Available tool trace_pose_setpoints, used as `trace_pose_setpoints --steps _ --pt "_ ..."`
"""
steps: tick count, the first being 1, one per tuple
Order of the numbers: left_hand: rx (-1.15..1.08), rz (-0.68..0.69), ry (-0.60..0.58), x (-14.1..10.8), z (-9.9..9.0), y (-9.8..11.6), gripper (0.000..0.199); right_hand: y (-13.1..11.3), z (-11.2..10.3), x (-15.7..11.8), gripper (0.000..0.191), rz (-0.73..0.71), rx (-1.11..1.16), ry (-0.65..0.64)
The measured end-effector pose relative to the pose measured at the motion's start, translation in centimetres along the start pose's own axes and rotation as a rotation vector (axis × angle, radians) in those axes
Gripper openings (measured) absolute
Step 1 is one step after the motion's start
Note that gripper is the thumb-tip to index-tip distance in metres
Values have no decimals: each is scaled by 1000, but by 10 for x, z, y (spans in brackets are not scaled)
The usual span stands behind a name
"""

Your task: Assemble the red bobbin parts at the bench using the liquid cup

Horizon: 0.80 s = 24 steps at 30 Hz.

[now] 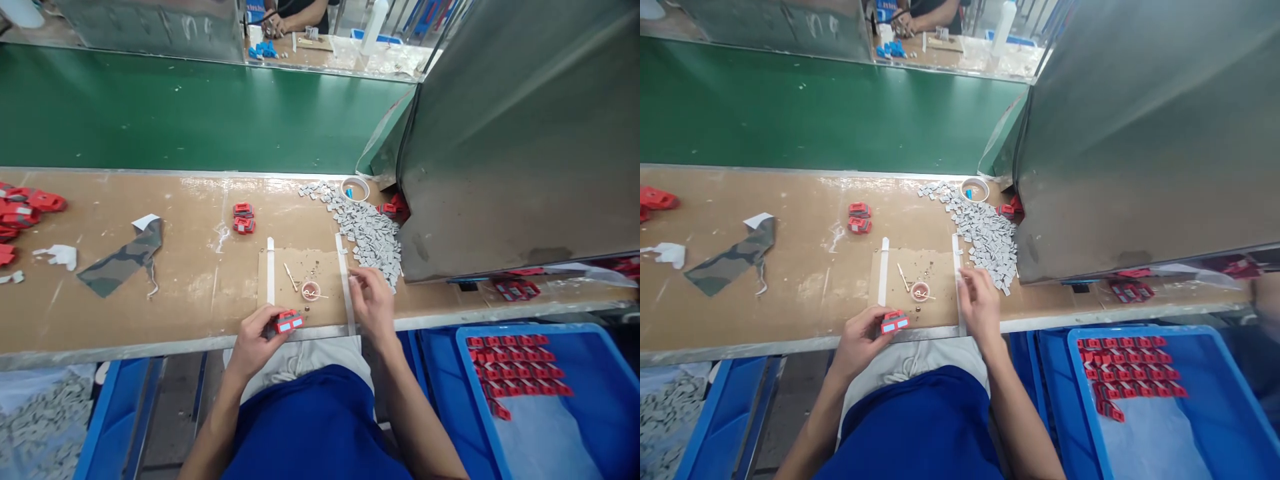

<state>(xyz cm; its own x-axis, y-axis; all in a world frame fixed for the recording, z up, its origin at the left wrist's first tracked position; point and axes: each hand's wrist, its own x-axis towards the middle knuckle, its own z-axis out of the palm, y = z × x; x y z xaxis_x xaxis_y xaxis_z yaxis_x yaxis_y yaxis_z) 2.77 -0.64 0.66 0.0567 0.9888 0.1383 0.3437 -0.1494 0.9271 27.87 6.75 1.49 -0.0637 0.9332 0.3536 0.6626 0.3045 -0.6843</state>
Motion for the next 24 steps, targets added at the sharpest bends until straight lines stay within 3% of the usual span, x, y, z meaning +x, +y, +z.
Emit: trace_pose_setpoints --steps 2,6,9,18,21,24 --pt "-14 -6 -4 0 0 0 15 21 -11 9 21 19 -118 -27" --pt "-24 -11 -3 0 -1 0 15 49 -20 24 24 -156 -180 -261" --pt "-42 -23 9 -1 -1 0 15 60 -22 29 24 -236 -154 -332" --pt "-80 -10 19 -2 -1 -3 15 71 -17 34 30 -234 -361 -228" --pt "-106 27 -15 -2 -4 -6 23 58 -14 38 33 -186 -329 -152" --pt "-150 68 -77 -2 -7 -9 34 30 -19 32 31 -93 -140 -71"
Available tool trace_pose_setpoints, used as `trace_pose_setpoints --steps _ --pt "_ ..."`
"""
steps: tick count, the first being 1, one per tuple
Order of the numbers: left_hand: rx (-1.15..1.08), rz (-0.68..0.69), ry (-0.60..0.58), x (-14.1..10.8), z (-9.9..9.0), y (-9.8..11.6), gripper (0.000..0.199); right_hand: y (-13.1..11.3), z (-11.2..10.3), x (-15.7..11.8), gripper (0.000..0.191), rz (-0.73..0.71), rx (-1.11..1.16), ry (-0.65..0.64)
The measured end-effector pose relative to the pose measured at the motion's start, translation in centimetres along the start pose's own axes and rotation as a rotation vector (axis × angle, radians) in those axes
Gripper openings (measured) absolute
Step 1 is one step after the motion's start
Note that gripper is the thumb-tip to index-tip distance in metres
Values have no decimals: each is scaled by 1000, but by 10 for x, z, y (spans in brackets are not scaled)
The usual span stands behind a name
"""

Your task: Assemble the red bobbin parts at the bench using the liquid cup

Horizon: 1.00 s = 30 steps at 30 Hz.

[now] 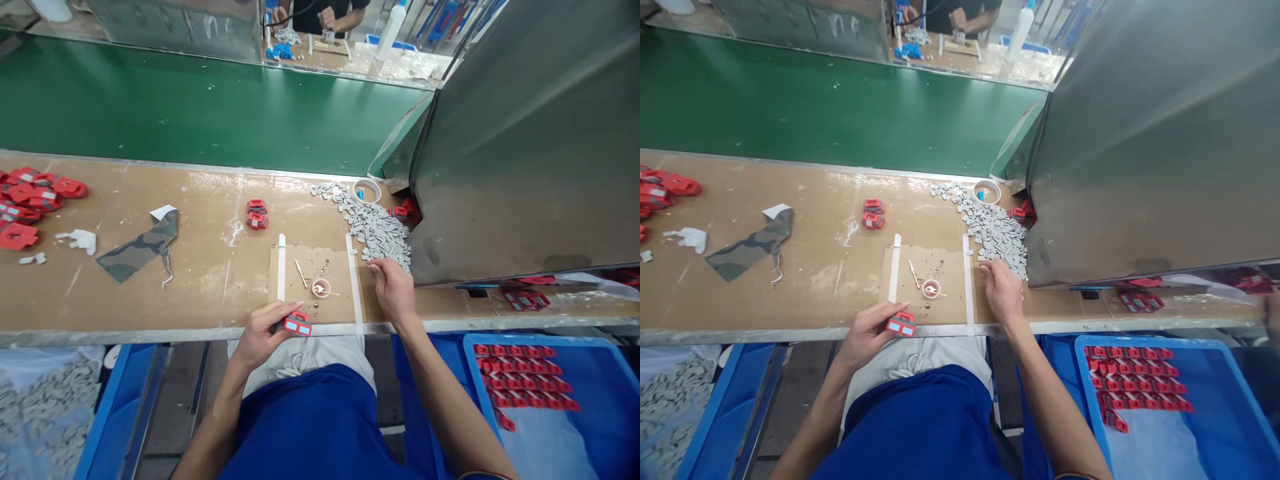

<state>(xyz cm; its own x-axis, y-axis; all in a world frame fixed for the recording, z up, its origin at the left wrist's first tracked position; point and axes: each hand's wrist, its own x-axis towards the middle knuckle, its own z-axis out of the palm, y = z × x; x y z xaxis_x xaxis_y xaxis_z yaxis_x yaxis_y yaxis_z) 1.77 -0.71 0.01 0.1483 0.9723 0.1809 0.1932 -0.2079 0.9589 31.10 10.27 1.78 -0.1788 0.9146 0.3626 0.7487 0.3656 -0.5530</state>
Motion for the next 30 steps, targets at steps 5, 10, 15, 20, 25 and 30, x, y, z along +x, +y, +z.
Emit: trace_pose_setpoints --steps 5,10,15,20,25,30 --pt "-65 -72 -29 -4 0 -2 40 -66 -17 -33 19 169 405 -111" --pt "-31 -135 -43 -2 0 0 28 -104 -2 -52 16 159 595 -258" --pt "-22 -63 -50 0 0 2 25 -111 12 -48 19 118 620 -356" --pt "-16 9 -48 0 1 0 25 -113 12 -43 21 86 558 -385" --pt "8 51 -45 1 1 -1 26 -114 15 -44 17 95 535 -420" --pt "14 111 -25 1 2 -2 26 -112 14 -45 12 164 514 -493"
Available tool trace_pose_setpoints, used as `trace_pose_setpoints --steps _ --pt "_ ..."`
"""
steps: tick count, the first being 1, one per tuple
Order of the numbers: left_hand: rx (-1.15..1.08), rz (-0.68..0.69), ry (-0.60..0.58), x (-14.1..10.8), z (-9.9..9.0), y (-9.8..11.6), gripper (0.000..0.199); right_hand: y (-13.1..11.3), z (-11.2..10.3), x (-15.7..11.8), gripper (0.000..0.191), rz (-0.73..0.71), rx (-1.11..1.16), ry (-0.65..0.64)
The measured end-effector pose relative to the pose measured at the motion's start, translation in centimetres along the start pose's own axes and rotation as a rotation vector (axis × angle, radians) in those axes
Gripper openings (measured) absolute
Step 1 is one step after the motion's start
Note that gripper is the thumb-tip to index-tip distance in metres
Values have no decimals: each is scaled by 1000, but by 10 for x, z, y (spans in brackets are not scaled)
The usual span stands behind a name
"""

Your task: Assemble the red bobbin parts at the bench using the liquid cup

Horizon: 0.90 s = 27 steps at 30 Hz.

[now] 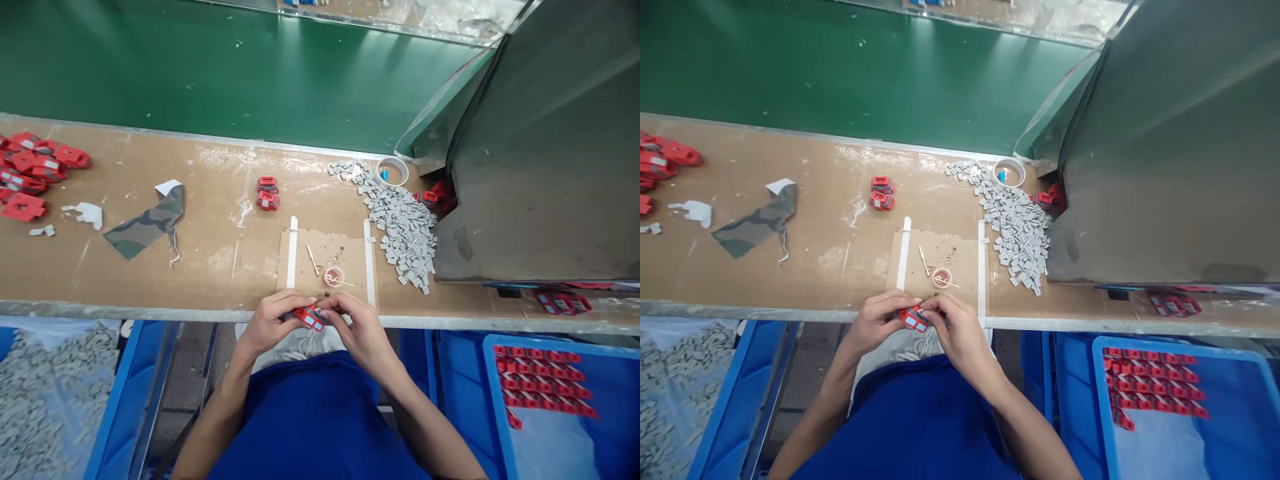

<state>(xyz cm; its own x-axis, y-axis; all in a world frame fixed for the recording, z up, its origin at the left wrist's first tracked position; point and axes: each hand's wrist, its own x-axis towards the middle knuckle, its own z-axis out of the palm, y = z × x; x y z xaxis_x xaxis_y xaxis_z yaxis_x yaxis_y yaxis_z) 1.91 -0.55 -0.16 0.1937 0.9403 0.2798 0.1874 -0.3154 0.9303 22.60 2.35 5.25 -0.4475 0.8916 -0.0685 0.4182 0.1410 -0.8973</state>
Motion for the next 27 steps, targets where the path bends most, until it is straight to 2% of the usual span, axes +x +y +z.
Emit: trace_pose_setpoints --steps 5,15,22,27 --pt "1 5 -32 0 -2 0 25 -3 -1 2 17 -73 -103 -58" --pt "7 -7 -65 1 -4 3 21 -8 14 -4 31 -175 -434 -8" --pt "63 -9 -38 -1 -2 2 23 -4 19 -11 21 -146 -285 96" --pt "93 -3 -45 -1 -1 3 19 -4 23 -16 15 -103 -183 102"
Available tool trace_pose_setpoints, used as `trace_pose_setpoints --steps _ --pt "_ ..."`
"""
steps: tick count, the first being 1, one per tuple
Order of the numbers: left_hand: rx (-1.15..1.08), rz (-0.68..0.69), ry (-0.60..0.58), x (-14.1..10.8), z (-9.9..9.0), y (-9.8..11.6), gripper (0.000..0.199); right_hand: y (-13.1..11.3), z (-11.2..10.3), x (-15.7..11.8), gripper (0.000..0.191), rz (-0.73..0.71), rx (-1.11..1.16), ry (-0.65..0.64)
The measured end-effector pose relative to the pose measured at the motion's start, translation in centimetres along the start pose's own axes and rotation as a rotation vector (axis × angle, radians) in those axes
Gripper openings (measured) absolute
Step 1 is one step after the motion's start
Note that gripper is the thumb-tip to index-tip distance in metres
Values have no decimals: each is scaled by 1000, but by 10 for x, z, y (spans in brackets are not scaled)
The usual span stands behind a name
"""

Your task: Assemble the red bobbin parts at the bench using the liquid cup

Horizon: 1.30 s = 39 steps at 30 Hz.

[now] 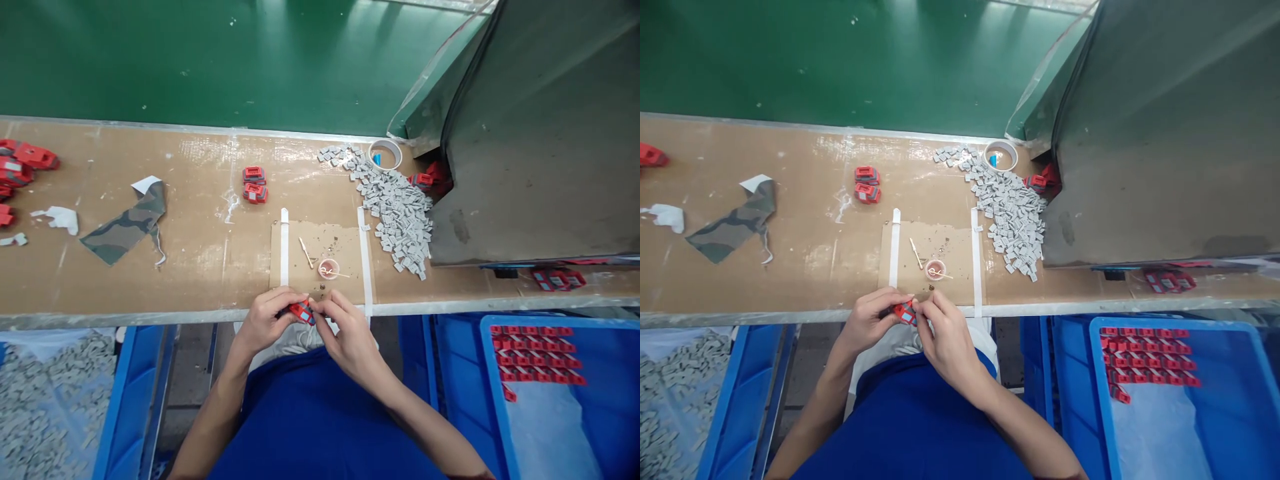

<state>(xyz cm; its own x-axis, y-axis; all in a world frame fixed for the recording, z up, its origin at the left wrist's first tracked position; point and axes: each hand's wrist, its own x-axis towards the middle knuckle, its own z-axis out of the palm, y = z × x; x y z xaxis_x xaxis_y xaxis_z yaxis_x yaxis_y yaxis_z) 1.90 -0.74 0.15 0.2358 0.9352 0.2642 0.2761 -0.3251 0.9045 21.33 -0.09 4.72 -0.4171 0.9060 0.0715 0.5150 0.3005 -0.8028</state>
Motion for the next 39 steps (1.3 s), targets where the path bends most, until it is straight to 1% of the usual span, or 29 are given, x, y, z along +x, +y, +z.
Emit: trace_pose_setpoints --steps 3,5,7,10,15,18,20,24,27,30,31,33,35,37,39 --pt "31 22 20 -1 1 -1 20 0 4 -1 14 43 66 12" --pt "53 79 31 -2 1 -2 20 1 6 -1 15 77 135 28" --pt "60 143 29 -2 0 -4 21 2 5 0 15 118 218 17" --pt "43 184 8 -3 -2 -6 21 5 0 2 12 187 323 -66" --pt "6 219 -42 0 -5 -6 24 8 -11 4 16 284 393 -215" --pt "-25 233 -71 1 -6 -5 27 6 -11 4 19 310 432 -235" --pt "-25 243 -89 2 -7 -6 26 6 -8 4 25 344 466 -246" --pt "42 264 -151 1 -9 -9 20 10 -1 4 32 426 543 -293" --pt "113 293 -179 1 -9 -9 22 12 -1 5 34 436 537 -305" --pt "137 321 -127 0 -8 -6 23 10 -7 5 31 393 519 -306" --pt "133 320 -92 -1 -6 -4 23 9 -8 3 29 368 515 -275" --pt "138 295 0 -4 -3 1 23 6 -9 0 26 319 532 -175" --pt "168 265 102 -8 2 6 25 4 -7 -5 33 293 598 -102" --pt "193 246 188 -10 7 11 28 4 -3 -9 37 283 701 -108" --pt "174 221 210 -11 11 16 29 5 -1 -12 35 268 755 -119"
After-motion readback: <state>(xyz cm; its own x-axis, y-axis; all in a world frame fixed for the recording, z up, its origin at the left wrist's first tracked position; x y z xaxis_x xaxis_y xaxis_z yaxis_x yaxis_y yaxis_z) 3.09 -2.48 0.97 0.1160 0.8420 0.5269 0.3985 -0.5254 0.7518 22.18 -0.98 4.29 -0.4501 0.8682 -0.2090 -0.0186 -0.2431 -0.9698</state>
